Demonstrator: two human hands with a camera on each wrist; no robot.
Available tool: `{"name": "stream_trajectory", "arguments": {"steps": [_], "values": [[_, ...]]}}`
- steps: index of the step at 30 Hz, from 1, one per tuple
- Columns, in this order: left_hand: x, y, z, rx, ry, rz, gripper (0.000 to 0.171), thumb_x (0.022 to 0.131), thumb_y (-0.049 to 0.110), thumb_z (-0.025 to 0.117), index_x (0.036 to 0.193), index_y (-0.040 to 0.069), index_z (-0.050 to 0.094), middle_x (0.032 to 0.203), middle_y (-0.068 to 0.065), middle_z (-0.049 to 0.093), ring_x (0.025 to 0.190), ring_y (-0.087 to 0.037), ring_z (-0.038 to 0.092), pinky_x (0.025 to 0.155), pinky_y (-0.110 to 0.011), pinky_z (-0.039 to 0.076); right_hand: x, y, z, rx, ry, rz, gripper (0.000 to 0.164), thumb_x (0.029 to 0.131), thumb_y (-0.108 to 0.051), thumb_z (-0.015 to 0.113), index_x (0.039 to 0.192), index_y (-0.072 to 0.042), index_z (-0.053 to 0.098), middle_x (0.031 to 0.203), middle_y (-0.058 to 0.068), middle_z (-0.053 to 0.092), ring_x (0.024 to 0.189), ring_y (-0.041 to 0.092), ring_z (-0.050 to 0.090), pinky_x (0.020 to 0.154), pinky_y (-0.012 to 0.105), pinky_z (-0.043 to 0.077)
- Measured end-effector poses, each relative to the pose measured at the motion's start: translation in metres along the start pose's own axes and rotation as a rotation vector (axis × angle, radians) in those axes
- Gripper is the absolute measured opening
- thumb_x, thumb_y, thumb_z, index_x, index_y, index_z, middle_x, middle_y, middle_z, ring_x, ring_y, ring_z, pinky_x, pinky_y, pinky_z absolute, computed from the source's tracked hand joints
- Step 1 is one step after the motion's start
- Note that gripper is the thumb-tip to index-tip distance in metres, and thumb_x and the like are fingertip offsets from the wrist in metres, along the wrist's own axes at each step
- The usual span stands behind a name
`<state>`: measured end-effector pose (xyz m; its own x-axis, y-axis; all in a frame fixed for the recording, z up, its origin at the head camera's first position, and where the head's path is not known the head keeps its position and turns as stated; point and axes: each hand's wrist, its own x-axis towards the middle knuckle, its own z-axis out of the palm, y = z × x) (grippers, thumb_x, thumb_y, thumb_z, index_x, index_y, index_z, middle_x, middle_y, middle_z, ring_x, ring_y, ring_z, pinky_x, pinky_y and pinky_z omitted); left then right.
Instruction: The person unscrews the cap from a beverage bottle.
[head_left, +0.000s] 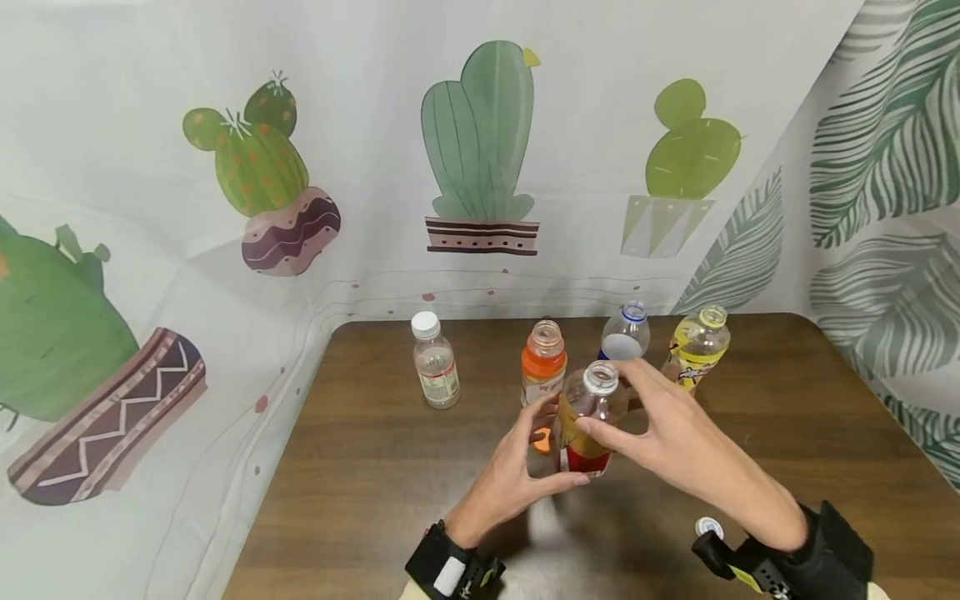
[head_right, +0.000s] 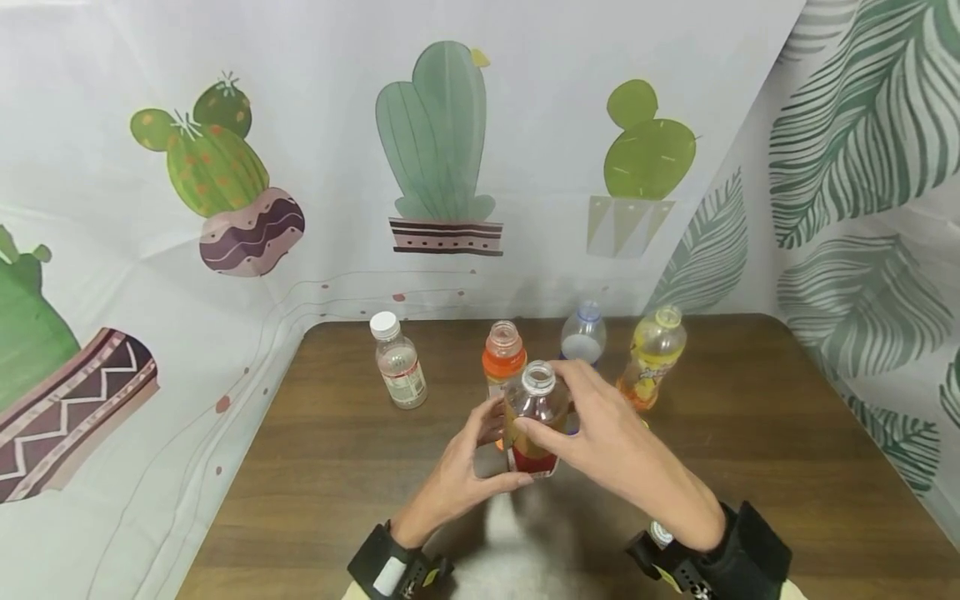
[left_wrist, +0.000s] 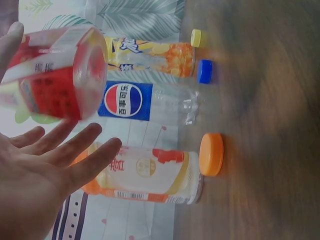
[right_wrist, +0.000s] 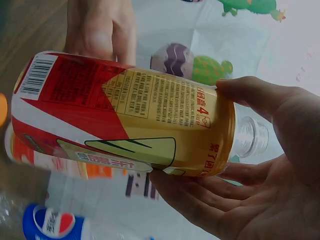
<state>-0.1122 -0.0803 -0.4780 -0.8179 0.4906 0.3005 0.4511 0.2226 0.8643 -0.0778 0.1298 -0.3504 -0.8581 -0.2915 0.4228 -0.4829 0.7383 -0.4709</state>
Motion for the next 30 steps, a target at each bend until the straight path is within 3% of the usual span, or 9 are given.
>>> {"name": "stream_trajectory", "arguments": {"steps": [3, 8, 15, 20, 30], "values": [[0.0, -0.001, -0.004, 0.007, 0.019, 0.022, 0.092, 0.082, 0.032, 0.082, 0.153, 0.018, 0.026, 0.148, -0.001, 0.049, 0.133, -0.021, 0.052, 0.105, -0.04, 0.048, -0.004, 0.006, -0.013, -0.028, 0.017, 0.035, 0.05, 0.082, -0.029, 0.081, 0.123, -0.013, 0.057, 0.104, -0.004, 0.063, 0.088, 0.009, 0.058, 0.073, 0.028, 0.053], [0.001, -0.002, -0.016, -0.001, 0.074, 0.029, 0.085, 0.084, 0.028, 0.081, 0.151, 0.013, 0.032, 0.142, -0.006, 0.053, 0.131, -0.023, 0.053, 0.104, -0.04, 0.049, -0.015, 0.024, -0.034, -0.077, 0.056, 0.108, 0.05, 0.082, -0.03, 0.082, 0.122, -0.012, 0.057, 0.102, 0.001, 0.061, 0.086, 0.007, 0.054, 0.069, 0.02, 0.049], [0.0, -0.008, -0.028, 0.002, 0.116, 0.018, 0.076, 0.086, 0.027, 0.078, 0.149, 0.016, 0.036, 0.138, -0.001, 0.055, 0.126, -0.026, 0.056, 0.1, -0.046, 0.051, -0.042, 0.062, -0.051, -0.117, 0.048, 0.259, 0.053, 0.083, -0.031, 0.081, 0.125, -0.01, 0.056, 0.105, 0.007, 0.063, 0.082, -0.007, 0.05, 0.064, 0.02, 0.045], [-0.005, -0.012, -0.031, -0.002, 0.133, 0.003, 0.071, 0.088, 0.026, 0.076, 0.147, 0.012, 0.038, 0.133, -0.002, 0.058, 0.122, -0.025, 0.06, 0.101, -0.046, 0.05, -0.061, 0.089, -0.054, -0.147, -0.001, 0.345, 0.057, 0.083, -0.032, 0.08, 0.125, -0.004, 0.054, 0.104, 0.011, 0.063, 0.076, -0.01, 0.048, 0.059, 0.021, 0.043], [-0.009, -0.016, -0.037, 0.001, 0.166, -0.005, 0.068, 0.09, 0.024, 0.075, 0.146, 0.012, 0.039, 0.133, -0.008, 0.059, 0.118, -0.023, 0.062, 0.099, -0.047, 0.051, -0.091, 0.125, -0.047, -0.124, -0.079, 0.391, 0.057, 0.082, -0.026, 0.081, 0.121, 0.003, 0.051, 0.102, 0.017, 0.064, 0.073, -0.014, 0.048, 0.057, 0.022, 0.045]]}}
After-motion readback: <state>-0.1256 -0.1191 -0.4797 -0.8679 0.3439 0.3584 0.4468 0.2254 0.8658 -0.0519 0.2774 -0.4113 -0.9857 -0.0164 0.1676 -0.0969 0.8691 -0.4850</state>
